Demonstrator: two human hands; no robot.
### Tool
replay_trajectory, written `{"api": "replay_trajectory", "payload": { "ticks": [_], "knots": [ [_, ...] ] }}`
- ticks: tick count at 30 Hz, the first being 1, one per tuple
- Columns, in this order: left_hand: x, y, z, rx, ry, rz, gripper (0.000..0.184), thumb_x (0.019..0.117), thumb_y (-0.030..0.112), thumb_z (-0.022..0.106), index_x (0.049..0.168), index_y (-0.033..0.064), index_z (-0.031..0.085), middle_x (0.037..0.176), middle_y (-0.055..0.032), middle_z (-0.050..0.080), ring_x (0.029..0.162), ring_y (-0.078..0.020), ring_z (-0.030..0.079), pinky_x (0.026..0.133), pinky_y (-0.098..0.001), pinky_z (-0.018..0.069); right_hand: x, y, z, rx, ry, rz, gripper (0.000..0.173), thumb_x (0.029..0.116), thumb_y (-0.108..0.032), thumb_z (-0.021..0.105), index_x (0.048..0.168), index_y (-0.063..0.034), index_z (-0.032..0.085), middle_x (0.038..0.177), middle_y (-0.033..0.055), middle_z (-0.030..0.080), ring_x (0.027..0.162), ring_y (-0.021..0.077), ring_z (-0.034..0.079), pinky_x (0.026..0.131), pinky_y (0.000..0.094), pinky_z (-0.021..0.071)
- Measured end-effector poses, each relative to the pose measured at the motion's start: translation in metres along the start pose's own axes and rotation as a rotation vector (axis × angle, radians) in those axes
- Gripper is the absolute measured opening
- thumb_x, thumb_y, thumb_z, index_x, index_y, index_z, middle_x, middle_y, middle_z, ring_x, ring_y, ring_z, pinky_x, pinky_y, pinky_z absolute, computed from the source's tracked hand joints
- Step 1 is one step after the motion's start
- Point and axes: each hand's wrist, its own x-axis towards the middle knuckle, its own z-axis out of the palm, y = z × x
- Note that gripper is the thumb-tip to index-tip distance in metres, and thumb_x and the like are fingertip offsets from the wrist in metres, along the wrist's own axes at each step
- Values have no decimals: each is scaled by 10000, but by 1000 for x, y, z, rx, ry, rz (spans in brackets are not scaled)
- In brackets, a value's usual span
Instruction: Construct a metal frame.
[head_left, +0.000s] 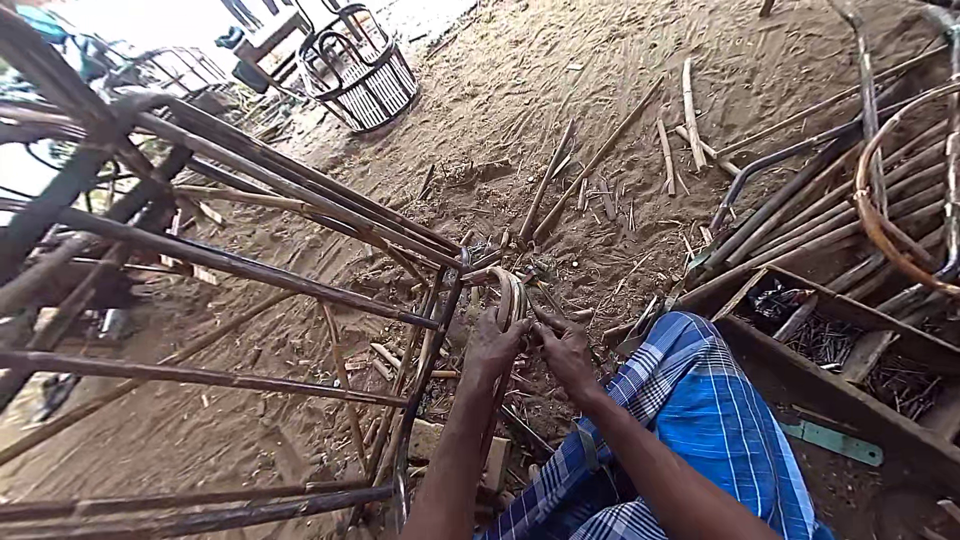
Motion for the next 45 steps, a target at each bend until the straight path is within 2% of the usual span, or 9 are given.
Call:
{"api": "replay_trajectory", "payload": {
  "ticks": [3,6,9,14,18,25,34,37,45],
  "knots": [
    [3,-10,-2,-37,-53,27,516,961,322,726,1392,93,559,1130,-172,702,1024,-325,694,921,-595,545,27,-10,-11,-234,-84,64,311,1016,-260,610,1298,-205,728,1045,60,757,889,191,710,821,470,580],
    [-1,-12,5,-82,-43,26,419,959,297,724,1296,84,594,979,-117,737,871,-263,733,826,-522,601,58,2,-11,-162,-46,293,315,987,-246,631,1275,-146,707,888,80,690,658,167,626,565,376,531],
    [3,-11,1,-73,-40,45,377,970,296,713,1259,76,614,933,-106,739,823,-252,731,794,-514,606,50,-13,-20,-163,10,125,318,1019,-252,600,1306,-175,711,1162,94,728,964,246,706,851,519,571],
    [1,-10,1,-15,-49,36,441,981,316,685,1359,108,594,1084,-144,719,983,-301,709,896,-589,560,34,-28,-20,-233,-159,75,278,982,-258,654,1241,-266,753,1154,23,743,961,190,713,832,507,581],
    [-1,-4,0,41,-33,18,374,1009,308,659,1298,78,596,1002,-142,714,895,-296,707,841,-567,569,30,-40,-7,-397,-89,71,321,911,-261,681,1223,-299,745,1184,54,720,1045,271,691,837,592,559],
    [-24,2,1,14,-35,19,371,1013,297,647,1310,82,590,1001,-146,724,880,-306,712,806,-568,572,62,-8,-7,-161,38,418,313,981,-249,619,1236,-83,696,1136,210,690,1007,366,676,858,586,542],
    [19,12,0,-271,-103,-29,554,985,470,670,1346,55,607,1088,-179,707,942,-306,694,857,-542,571,19,-19,-21,-306,-104,71,291,1001,-306,625,1270,-324,736,1166,13,747,1017,236,710,851,600,553],
    [30,24,3,-281,-162,-73,470,981,423,696,1172,-3,642,940,-144,724,810,-253,707,772,-472,596,20,-19,-18,-345,-85,90,276,1006,-307,609,1253,-278,730,1121,49,747,992,260,713,826,606,554],
    [31,30,19,-141,32,-194,559,905,523,754,1093,1,684,934,-152,736,858,-300,720,838,-554,576,28,-19,-27,-371,-102,60,267,970,-259,635,1209,-275,752,1083,44,752,973,248,714,810,583,558]
  ]
}}
